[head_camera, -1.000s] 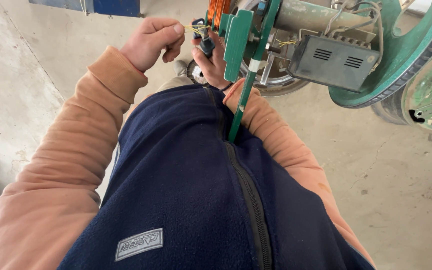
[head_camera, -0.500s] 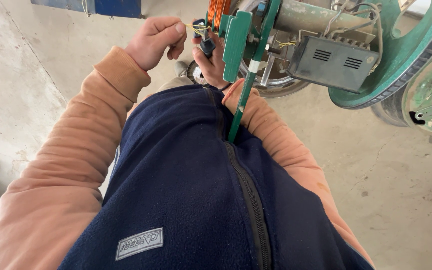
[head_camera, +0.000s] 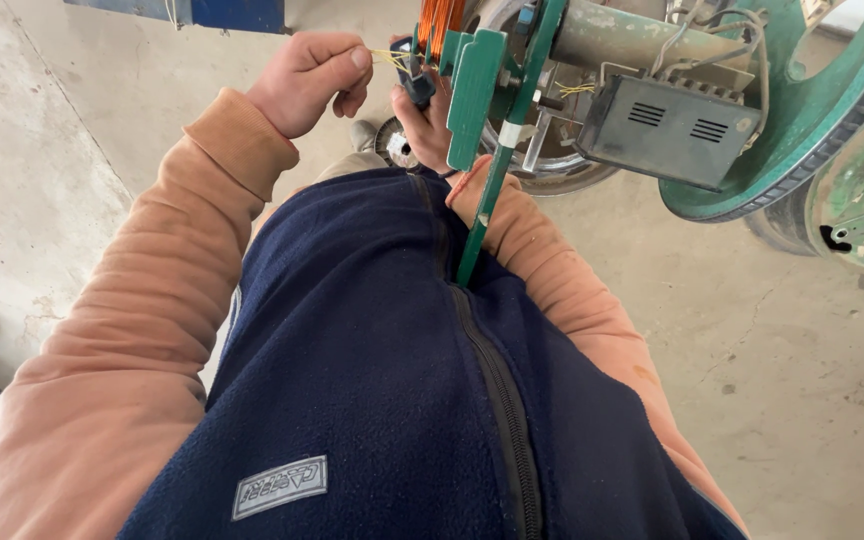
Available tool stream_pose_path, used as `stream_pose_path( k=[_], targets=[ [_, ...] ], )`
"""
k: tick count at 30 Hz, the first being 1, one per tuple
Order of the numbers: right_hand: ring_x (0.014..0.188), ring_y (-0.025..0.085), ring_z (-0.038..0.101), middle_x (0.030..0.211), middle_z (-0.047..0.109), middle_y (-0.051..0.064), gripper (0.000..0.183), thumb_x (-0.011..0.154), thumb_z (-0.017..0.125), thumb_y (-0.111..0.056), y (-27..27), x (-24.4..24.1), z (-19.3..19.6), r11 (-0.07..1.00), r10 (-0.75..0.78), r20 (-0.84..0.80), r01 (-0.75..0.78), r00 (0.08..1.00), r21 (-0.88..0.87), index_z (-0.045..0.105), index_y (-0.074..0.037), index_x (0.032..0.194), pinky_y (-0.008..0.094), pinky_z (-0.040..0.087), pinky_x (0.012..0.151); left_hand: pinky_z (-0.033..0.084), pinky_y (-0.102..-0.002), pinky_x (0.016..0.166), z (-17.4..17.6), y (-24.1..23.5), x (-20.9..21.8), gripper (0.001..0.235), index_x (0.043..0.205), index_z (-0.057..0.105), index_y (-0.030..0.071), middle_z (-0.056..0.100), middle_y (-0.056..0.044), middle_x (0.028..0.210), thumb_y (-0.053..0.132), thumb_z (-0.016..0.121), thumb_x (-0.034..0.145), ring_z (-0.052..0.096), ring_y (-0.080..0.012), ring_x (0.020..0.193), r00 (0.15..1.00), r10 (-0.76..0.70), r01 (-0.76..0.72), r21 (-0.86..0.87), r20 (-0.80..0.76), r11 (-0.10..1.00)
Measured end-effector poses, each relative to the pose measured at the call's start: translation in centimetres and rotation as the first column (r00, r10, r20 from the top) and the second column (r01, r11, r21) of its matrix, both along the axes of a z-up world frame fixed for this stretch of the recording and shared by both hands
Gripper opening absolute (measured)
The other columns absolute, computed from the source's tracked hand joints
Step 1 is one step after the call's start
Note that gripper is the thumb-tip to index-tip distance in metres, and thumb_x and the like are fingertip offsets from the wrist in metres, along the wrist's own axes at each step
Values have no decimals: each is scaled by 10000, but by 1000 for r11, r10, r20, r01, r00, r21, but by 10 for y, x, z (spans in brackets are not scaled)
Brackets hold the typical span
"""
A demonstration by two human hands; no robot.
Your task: Winding copper wire onto coils using a manual machine and then assembling the wound coils into an electric motor stator housing.
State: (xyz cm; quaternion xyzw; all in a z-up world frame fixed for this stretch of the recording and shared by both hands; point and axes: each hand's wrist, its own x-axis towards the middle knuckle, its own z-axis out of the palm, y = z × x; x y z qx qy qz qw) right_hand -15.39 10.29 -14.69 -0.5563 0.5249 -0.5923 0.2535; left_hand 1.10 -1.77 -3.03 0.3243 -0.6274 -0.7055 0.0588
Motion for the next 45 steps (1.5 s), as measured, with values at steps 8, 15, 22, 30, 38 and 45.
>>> stream_pose_path(
  k=[8, 15, 22, 30, 38, 45],
  targets=[
    [889, 179, 669, 1124, 688, 94, 297, 1017, 651, -69, 8, 9, -43, 992, -1, -52, 7, 999, 124, 580, -46, 1304, 355, 561, 762, 458, -267, 659, -1, 2, 1, 363, 882, 560, 53, 582, -22, 759, 276, 475, 1156, 540, -102, 700, 1000, -4, 4, 4, 8, 1000],
    [867, 180, 645, 1056, 667, 64, 310, 964, 626, -32, 3, 10, -32, 981, 93, 30, -97, 995, 168, 567, -99, 1261, 367, 564, 788, 463, -280, 685, 6, 4, 16, 351, 882, 547, 44, 578, -35, 762, 242, 473, 1162, 537, -115, 703, 1000, 10, -10, 6, -23, 1000],
    [1063, 341, 655, 1186, 625, 131, 486, 874, 656, -7, 71, -32, -10, 938, 293, -45, -278, 955, 206, 548, -36, 1346, 432, 539, 934, 475, -273, 675, -26, 13, 42, 311, 899, 595, 33, 600, -28, 763, 226, 513, 1128, 547, -107, 703, 991, 67, -70, 23, 115, 997],
    [1042, 402, 667, 1153, 691, 178, 391, 862, 725, -141, 249, -68, -5, 685, -157, -378, 376, 913, 624, 656, -83, 1242, 458, 555, 864, 538, -360, 709, -78, 54, -29, 291, 920, 664, 58, 689, -78, 781, 297, 569, 1055, 664, -222, 724, 879, -418, 463, -206, 229, 862],
    [963, 396, 684, 1014, 712, 191, 327, 936, 711, -296, 418, 45, 0, -3, -571, -583, 709, 577, 705, 677, -92, 1189, 463, 547, 825, 534, -392, 754, -171, 119, -121, 168, 981, 664, 74, 691, -95, 878, 212, 579, 1027, 674, -260, 847, 806, -568, 505, -305, -168, 807],
    [1116, 408, 627, 1190, 675, 180, 476, 812, 761, -349, 508, 163, -32, -372, -503, -701, 606, 506, 703, 660, -120, 1217, 499, 511, 926, 561, -434, 711, -178, 129, -203, 219, 1041, 639, 11, 749, -161, 903, 223, 686, 1018, 729, -356, 838, 969, -78, -64, -540, -235, 839]
  ],
)
